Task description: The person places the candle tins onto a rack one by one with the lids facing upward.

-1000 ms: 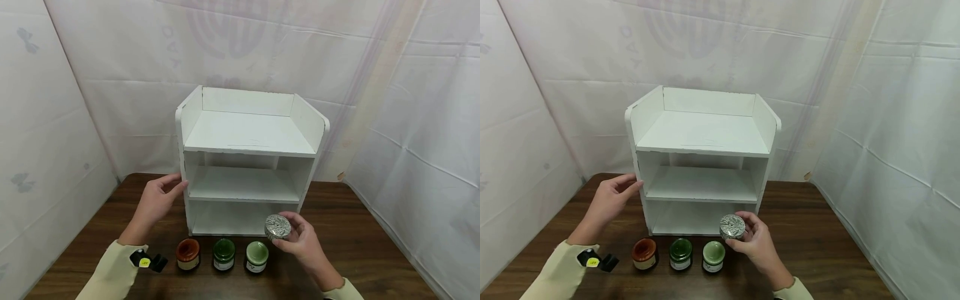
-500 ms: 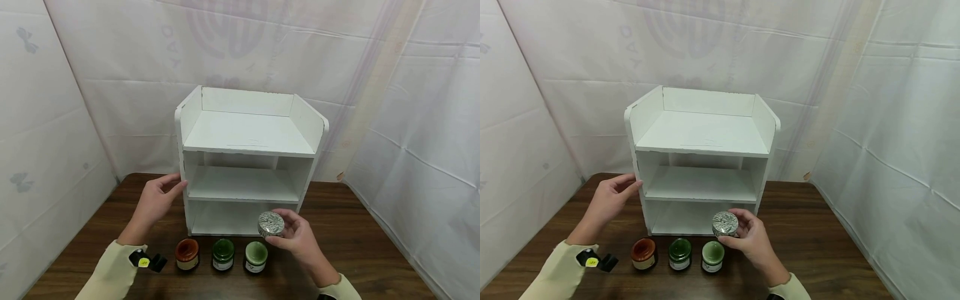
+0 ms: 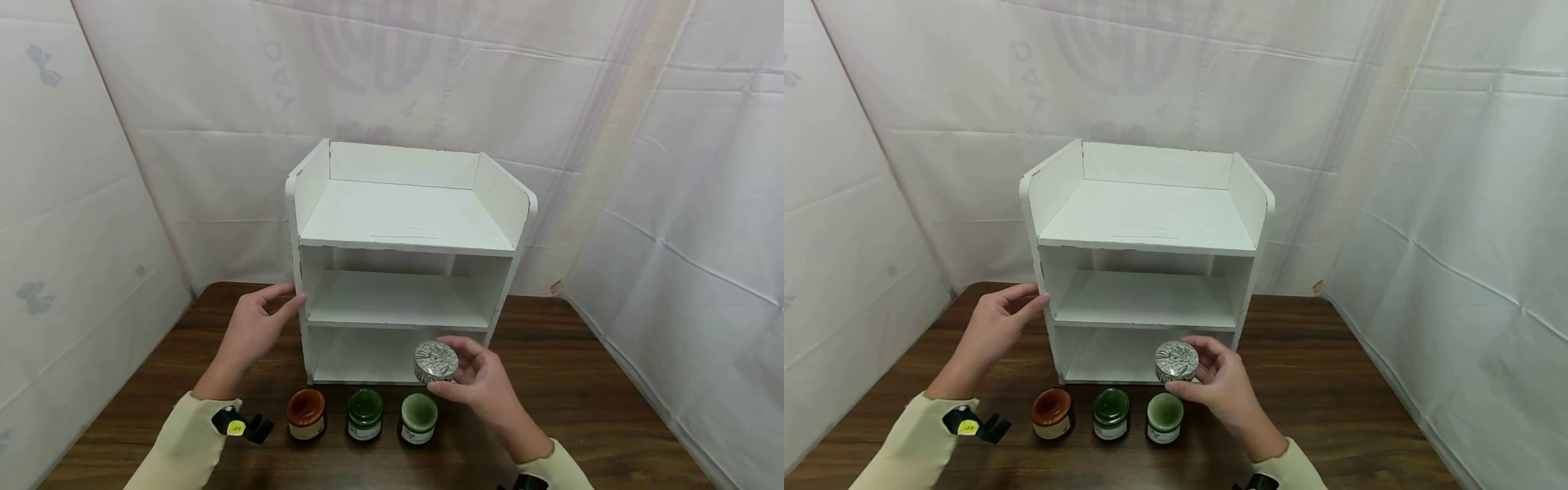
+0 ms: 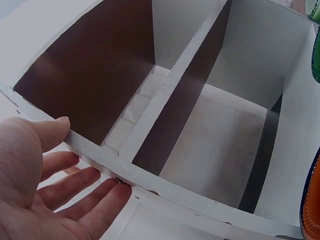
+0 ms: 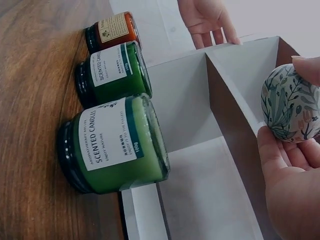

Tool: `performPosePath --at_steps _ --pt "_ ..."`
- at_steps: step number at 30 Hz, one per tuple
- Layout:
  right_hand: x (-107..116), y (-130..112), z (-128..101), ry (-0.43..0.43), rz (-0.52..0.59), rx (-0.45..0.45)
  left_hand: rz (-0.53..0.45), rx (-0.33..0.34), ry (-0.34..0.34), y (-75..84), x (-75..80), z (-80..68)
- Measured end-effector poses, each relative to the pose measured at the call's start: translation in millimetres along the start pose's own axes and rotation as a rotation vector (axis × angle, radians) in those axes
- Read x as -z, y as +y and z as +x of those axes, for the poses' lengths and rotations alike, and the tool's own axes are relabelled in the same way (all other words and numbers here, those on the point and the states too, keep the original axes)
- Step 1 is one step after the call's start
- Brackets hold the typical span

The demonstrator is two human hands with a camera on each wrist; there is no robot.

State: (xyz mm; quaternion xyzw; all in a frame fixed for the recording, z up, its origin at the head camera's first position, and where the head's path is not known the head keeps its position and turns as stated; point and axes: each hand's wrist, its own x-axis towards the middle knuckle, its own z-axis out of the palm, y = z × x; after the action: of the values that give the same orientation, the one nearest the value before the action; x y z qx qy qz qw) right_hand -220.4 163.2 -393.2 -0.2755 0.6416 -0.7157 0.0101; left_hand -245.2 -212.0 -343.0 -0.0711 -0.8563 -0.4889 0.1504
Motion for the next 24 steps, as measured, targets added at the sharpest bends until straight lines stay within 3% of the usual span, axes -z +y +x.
performPosePath --at_steps 6,24 --pt "-1.8 -6.2 4.4 -0.03 -0.001 0.026 -0.015 0.003 -0.005 -1.5 0.6 0.0" --pt "-0.3 -33.2 16.0 -0.053 -0.056 -0.013 -0.012 0.021 -0.009 0.4 0.4 -1.4"
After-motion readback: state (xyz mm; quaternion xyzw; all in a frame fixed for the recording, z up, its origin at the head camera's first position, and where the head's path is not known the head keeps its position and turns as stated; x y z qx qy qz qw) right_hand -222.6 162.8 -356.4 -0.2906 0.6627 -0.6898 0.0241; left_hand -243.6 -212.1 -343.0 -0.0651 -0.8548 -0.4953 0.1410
